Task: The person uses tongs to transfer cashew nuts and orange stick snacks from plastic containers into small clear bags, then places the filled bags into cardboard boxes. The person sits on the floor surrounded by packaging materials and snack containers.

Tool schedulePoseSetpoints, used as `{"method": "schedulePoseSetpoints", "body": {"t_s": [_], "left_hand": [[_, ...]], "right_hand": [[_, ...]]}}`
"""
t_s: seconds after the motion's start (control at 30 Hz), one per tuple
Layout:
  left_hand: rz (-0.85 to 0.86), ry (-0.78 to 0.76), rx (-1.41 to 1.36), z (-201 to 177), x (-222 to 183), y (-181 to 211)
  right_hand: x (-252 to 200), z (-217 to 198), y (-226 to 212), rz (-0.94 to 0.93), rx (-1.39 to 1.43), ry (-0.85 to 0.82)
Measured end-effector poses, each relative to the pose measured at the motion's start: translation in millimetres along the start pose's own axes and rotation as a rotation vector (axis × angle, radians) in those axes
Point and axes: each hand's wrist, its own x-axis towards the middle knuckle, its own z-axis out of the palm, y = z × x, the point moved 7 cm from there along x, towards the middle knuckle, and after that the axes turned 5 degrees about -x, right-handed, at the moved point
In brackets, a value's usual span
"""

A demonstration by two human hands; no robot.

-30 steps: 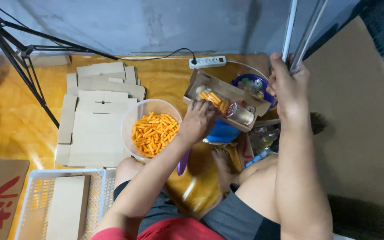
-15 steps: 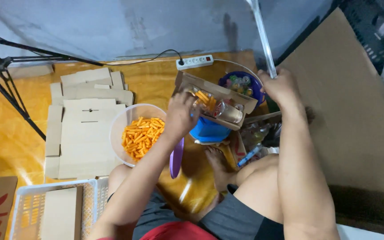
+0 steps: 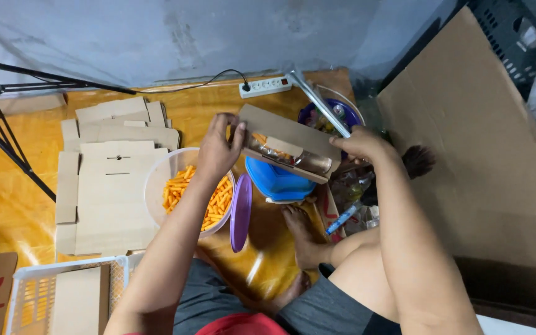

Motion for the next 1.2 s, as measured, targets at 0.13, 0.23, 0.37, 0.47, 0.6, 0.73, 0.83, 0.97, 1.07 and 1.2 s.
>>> {"method": "schedulePoseSetpoints", "body": {"t_s": [0.13,0.23,0.37,0.47,0.6,0.73,0.83,0.97,1.07,1.2], "left_hand": [[-0.031,-0.065,0.065,17.2,-14.2,-25.2],[-0.097,-0.116,0.092,24.3,-19.7,-35.1],[0.195,-0.044,0.213,11.7,-18.8,8.3],[0.335,-0.079,0.235,12.9,-24.5,35.0],[0.331,-0.144,0.26,38.3,-28.1,10.3],[0.329,-0.095,0.269,35.5,-25.2,14.8],[0.362,-0.009,0.27,30.2,-20.5,29.3],[0.382,0.049,0.267,32.3,-15.0,37.8],[0.398,0.053,0.274,30.6,-16.4,40.7],[0.404,0.065,0.269,34.0,-21.7,33.3]], "right_hand": [[5.5,10.2,-6.2,-0.025,-0.053,-0.09],[18.5,21.7,0.2,-0.031,-0.066,-0.145],[40.9,28.2,7.7,-0.047,-0.189,-0.142],[42.7,30.6,10.0,-0.043,-0.211,-0.143],[50.9,34.4,12.2,-0.046,-0.253,-0.144],[35.8,27.4,1.7,-0.045,-0.206,-0.151],[33.9,25.1,-2.1,-0.041,-0.19,-0.157],[21.0,18.4,-8.4,-0.032,-0.156,-0.142],[22.0,17.7,-8.7,-0.041,-0.142,-0.138],[31.7,24.8,-2.2,-0.051,-0.151,-0.16]]}}
